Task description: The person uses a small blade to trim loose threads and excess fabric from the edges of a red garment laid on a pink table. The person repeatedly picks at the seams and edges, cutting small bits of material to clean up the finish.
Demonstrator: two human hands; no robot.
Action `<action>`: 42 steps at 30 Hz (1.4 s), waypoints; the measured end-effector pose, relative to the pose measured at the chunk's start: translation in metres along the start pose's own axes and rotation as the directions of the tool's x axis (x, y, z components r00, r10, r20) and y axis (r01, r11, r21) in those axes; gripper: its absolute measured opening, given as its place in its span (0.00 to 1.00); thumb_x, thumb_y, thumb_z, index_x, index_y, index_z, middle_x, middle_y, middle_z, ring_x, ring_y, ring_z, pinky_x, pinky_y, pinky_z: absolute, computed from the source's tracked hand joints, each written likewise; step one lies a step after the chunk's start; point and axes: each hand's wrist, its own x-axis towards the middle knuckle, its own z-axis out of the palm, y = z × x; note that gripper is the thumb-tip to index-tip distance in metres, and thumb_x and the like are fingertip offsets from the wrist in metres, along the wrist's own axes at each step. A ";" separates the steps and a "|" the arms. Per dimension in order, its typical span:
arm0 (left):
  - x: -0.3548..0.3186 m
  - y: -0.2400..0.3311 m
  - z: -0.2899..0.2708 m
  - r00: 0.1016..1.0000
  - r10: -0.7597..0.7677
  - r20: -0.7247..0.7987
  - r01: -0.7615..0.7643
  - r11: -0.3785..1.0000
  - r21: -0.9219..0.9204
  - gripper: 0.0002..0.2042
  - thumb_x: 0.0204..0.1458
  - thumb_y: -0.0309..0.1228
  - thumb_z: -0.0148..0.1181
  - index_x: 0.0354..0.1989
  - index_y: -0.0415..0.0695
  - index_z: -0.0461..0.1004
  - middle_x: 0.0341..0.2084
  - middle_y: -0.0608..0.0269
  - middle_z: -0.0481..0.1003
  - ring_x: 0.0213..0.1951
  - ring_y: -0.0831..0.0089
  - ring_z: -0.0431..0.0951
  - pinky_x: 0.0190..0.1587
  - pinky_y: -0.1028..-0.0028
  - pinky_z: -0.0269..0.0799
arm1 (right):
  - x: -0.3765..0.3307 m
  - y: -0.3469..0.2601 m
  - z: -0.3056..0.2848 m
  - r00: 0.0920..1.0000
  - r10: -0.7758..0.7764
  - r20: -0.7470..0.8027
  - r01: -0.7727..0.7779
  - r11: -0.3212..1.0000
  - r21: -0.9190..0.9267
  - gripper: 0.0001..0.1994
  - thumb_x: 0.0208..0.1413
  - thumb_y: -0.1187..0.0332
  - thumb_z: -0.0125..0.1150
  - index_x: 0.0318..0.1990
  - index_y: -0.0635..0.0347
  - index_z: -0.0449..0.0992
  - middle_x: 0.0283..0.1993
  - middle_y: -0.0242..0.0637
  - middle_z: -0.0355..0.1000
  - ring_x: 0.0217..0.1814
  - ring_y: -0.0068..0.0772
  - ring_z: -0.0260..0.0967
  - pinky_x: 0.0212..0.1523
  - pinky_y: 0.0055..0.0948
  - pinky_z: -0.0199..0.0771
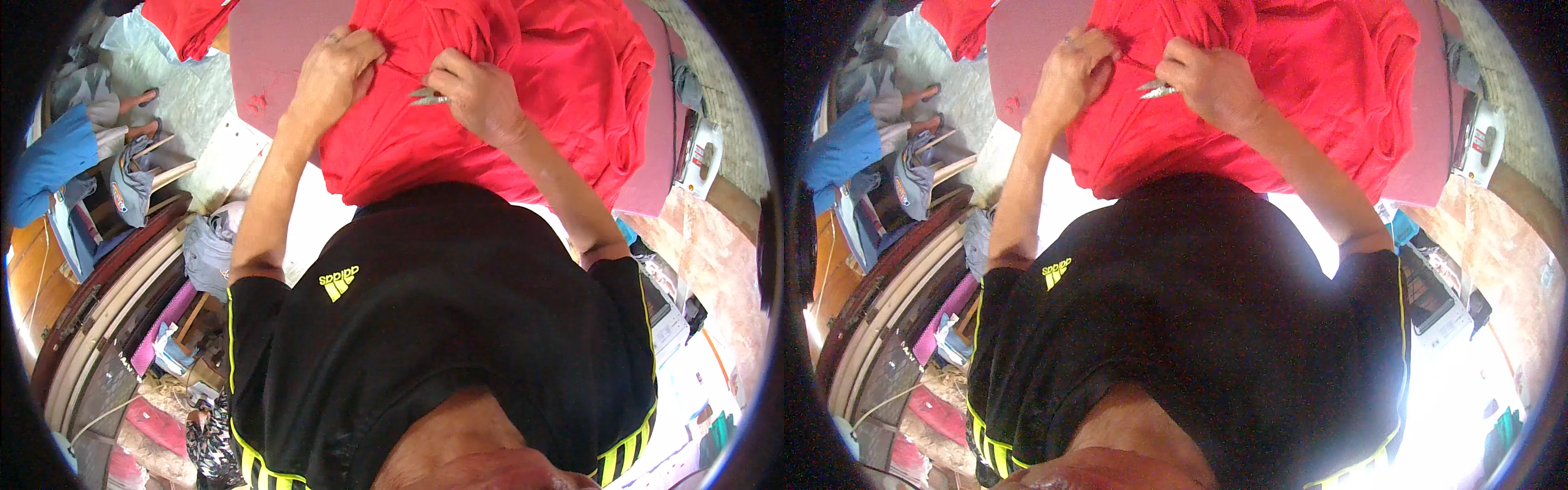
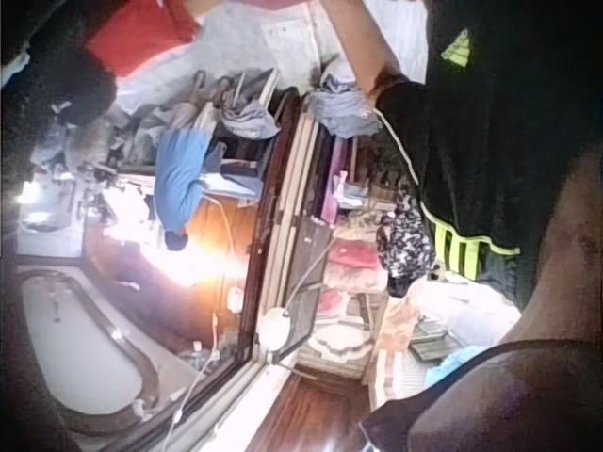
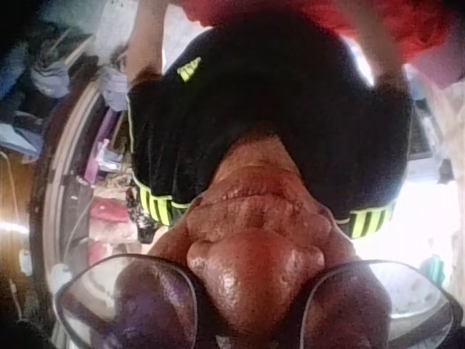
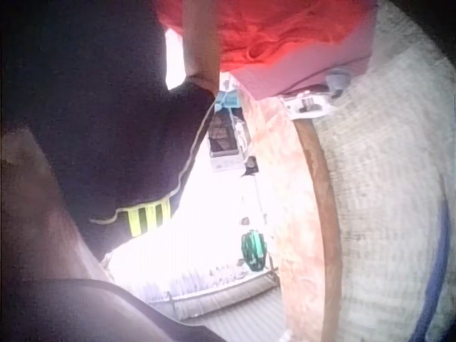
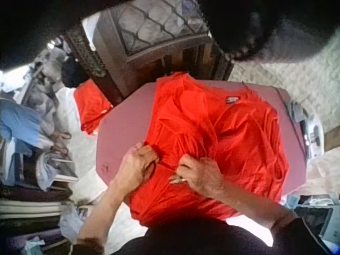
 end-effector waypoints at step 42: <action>-0.011 0.045 0.036 0.901 -0.361 -0.241 0.295 0.916 -0.271 0.03 0.60 0.24 0.58 0.37 0.38 0.71 0.28 0.47 0.77 0.30 0.53 0.79 0.34 0.63 0.74 | 0.018 -0.016 0.002 0.975 0.170 0.140 -0.178 0.983 0.049 0.09 0.61 0.62 0.56 0.43 0.55 0.70 0.42 0.39 0.72 0.37 0.49 0.77 0.34 0.47 0.79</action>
